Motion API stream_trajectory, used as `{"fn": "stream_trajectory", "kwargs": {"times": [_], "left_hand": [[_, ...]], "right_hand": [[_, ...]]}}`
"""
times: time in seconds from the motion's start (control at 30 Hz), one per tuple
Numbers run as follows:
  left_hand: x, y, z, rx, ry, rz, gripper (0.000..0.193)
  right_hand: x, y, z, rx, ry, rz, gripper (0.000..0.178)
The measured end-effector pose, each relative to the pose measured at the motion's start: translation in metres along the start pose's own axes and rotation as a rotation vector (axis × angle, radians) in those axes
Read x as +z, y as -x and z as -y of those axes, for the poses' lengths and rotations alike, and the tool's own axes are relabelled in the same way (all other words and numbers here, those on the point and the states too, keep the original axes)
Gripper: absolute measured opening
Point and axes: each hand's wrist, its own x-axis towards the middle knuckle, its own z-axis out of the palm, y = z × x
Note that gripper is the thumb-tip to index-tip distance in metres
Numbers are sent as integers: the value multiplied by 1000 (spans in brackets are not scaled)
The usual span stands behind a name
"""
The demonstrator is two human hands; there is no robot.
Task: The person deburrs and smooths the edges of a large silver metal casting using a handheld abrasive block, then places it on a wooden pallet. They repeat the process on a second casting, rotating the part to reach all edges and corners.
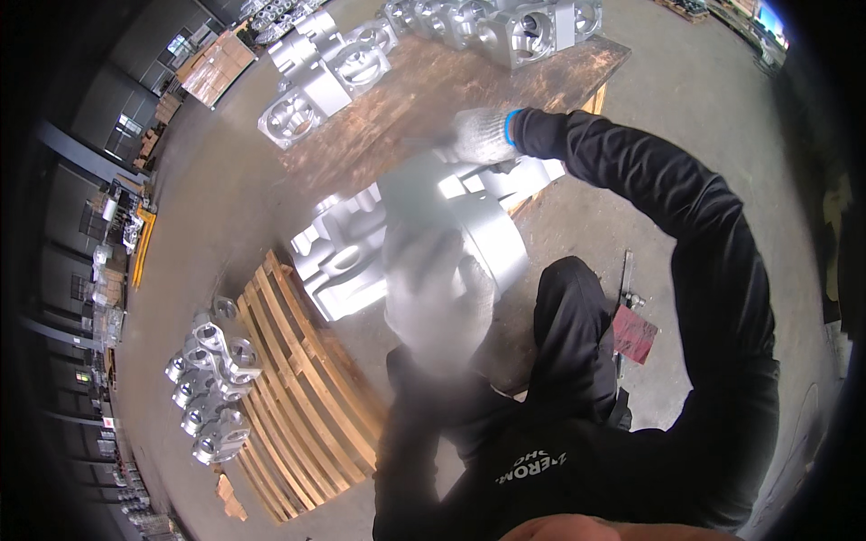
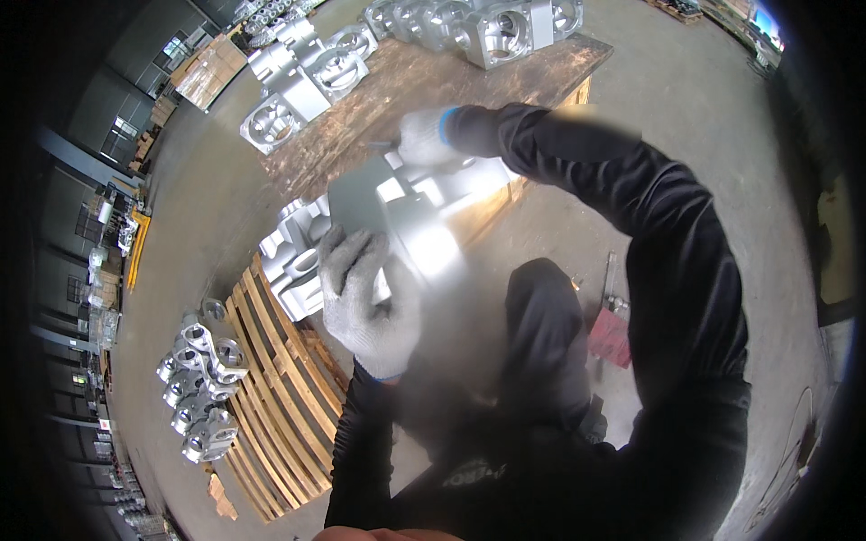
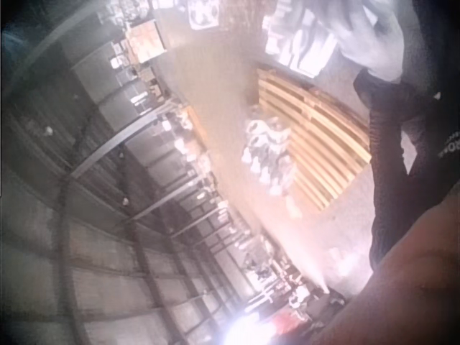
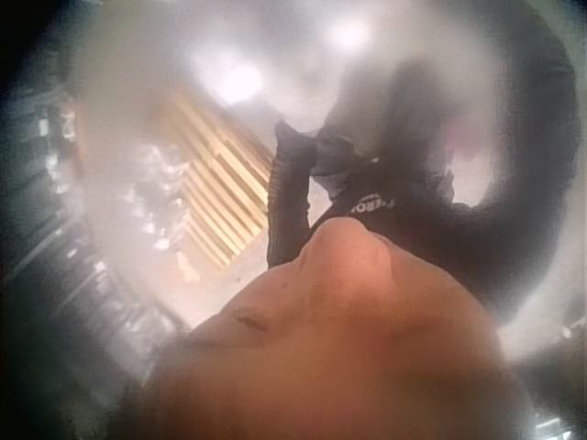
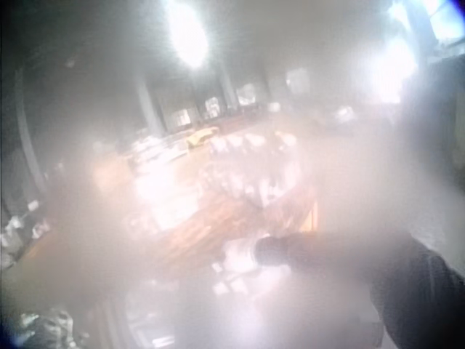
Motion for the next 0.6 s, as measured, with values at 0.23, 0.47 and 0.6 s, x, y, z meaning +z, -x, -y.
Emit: {"fn": "stream_trajectory", "kwargs": {"times": [0.23,0.47,0.6], "left_hand": [[3,-13,7,-88,-54,-32,20],[8,-81,56,-103,-133,42,31],[23,-115,91,-327,11,56,31]], "right_hand": [[10,6,-2,11,-227,-72,34],[26,52,-24,-103,-366,-226,41],[74,90,10,31,-1121,-452,53]]}}
